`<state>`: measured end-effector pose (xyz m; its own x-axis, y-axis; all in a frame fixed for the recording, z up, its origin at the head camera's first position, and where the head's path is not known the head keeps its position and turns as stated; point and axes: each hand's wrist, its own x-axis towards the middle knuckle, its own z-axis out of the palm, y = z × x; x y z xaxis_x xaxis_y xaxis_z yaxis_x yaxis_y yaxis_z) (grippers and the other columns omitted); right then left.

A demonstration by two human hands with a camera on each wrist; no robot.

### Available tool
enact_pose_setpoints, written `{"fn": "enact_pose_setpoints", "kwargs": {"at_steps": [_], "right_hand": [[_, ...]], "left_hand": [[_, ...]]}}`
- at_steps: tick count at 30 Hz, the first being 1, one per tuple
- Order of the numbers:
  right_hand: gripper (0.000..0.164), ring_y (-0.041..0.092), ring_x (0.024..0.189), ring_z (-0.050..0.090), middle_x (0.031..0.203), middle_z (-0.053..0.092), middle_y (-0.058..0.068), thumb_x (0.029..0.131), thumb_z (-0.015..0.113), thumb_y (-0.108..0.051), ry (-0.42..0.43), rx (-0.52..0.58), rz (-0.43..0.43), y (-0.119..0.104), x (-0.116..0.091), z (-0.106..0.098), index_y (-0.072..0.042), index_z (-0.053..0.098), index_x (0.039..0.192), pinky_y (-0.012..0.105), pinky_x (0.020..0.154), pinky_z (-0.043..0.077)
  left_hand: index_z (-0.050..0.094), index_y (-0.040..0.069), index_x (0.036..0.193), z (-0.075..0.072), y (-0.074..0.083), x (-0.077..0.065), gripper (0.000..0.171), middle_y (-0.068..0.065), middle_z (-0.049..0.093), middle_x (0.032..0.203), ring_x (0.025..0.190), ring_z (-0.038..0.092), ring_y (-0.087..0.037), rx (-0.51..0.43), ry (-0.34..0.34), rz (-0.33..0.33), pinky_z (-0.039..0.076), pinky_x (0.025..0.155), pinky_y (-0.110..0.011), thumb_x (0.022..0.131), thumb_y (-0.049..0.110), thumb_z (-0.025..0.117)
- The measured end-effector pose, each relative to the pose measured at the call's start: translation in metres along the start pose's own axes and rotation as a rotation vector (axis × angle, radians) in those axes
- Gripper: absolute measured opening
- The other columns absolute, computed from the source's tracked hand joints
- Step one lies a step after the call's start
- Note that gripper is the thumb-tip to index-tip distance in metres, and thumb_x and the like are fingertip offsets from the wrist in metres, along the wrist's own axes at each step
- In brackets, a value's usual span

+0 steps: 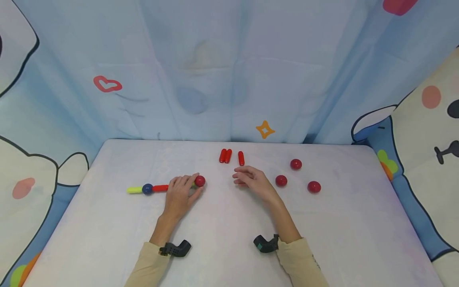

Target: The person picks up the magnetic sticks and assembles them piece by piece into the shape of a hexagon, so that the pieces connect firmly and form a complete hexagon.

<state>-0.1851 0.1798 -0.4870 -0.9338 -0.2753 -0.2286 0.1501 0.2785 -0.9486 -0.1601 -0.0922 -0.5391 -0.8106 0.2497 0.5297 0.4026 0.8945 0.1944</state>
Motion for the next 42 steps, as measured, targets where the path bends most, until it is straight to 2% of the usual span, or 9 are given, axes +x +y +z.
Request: {"fn": "enact_pose_setpoints", "kwargs": {"at_steps": [13, 20, 25, 29, 33, 38, 42], "right_hand": [[0.047, 0.026, 0.112, 0.067, 0.128, 0.062, 0.020, 0.099, 0.055, -0.034, 0.006, -0.012, 0.007, 0.001, 0.003, 0.000, -0.004, 0.051, 0.135, 0.029, 0.095, 0.053], [0.042, 0.025, 0.111, 0.066, 0.127, 0.063, 0.017, 0.098, 0.056, -0.030, 0.058, -0.067, 0.006, 0.001, 0.002, 0.002, -0.007, 0.052, 0.134, 0.029, 0.094, 0.053], [0.040, 0.027, 0.109, 0.065, 0.126, 0.063, 0.014, 0.098, 0.057, -0.030, 0.141, -0.208, -0.021, 0.002, 0.005, 0.005, -0.010, 0.054, 0.132, 0.038, 0.095, 0.054], [0.037, 0.031, 0.113, 0.061, 0.129, 0.060, 0.014, 0.098, 0.057, -0.025, 0.204, -0.308, -0.044, 0.001, 0.008, 0.006, -0.010, 0.054, 0.132, 0.044, 0.095, 0.053], [0.039, 0.032, 0.115, 0.060, 0.129, 0.058, 0.016, 0.097, 0.058, -0.024, 0.260, -0.391, -0.070, 0.002, 0.013, 0.005, -0.007, 0.053, 0.132, 0.046, 0.095, 0.053], [0.045, 0.031, 0.110, 0.060, 0.126, 0.055, 0.017, 0.093, 0.064, -0.022, 0.353, -0.536, -0.103, 0.001, 0.027, 0.005, -0.006, 0.052, 0.134, 0.045, 0.091, 0.055], [0.045, 0.032, 0.108, 0.060, 0.125, 0.054, 0.018, 0.093, 0.064, -0.021, 0.399, -0.561, -0.101, -0.003, 0.041, 0.007, -0.006, 0.052, 0.134, 0.046, 0.092, 0.054]], "left_hand": [[0.062, 0.013, 0.127, 0.000, 0.000, 0.002, 0.047, -0.002, 0.072, 0.109, 0.099, 0.067, -0.017, -0.026, 0.059, 0.024, 0.054, 0.088, -0.034, 0.085, 0.032, 0.074], [0.059, 0.020, 0.132, 0.000, -0.001, 0.001, 0.049, -0.001, 0.071, 0.109, 0.098, 0.066, -0.017, -0.050, 0.060, -0.005, 0.053, 0.086, -0.035, 0.087, 0.031, 0.071], [0.060, 0.020, 0.131, 0.001, -0.002, 0.003, 0.045, -0.002, 0.071, 0.110, 0.099, 0.066, -0.018, -0.040, 0.058, -0.052, 0.052, 0.086, -0.035, 0.088, 0.032, 0.069], [0.061, 0.015, 0.129, 0.002, -0.003, 0.004, 0.045, -0.003, 0.071, 0.112, 0.100, 0.066, -0.019, -0.062, 0.081, -0.058, 0.054, 0.087, -0.035, 0.088, 0.029, 0.070], [0.060, 0.009, 0.128, 0.003, -0.002, 0.003, 0.046, -0.007, 0.069, 0.115, 0.101, 0.066, -0.022, -0.095, 0.096, -0.056, 0.055, 0.090, -0.035, 0.086, 0.025, 0.073], [0.060, 0.009, 0.128, 0.002, -0.001, 0.002, 0.045, -0.008, 0.068, 0.118, 0.104, 0.065, -0.023, -0.119, 0.068, -0.074, 0.054, 0.093, -0.037, 0.087, 0.023, 0.072], [0.057, 0.010, 0.131, 0.001, 0.000, 0.000, 0.046, -0.007, 0.068, 0.121, 0.108, 0.064, -0.023, -0.126, 0.043, -0.088, 0.053, 0.095, -0.037, 0.089, 0.022, 0.070]]}}
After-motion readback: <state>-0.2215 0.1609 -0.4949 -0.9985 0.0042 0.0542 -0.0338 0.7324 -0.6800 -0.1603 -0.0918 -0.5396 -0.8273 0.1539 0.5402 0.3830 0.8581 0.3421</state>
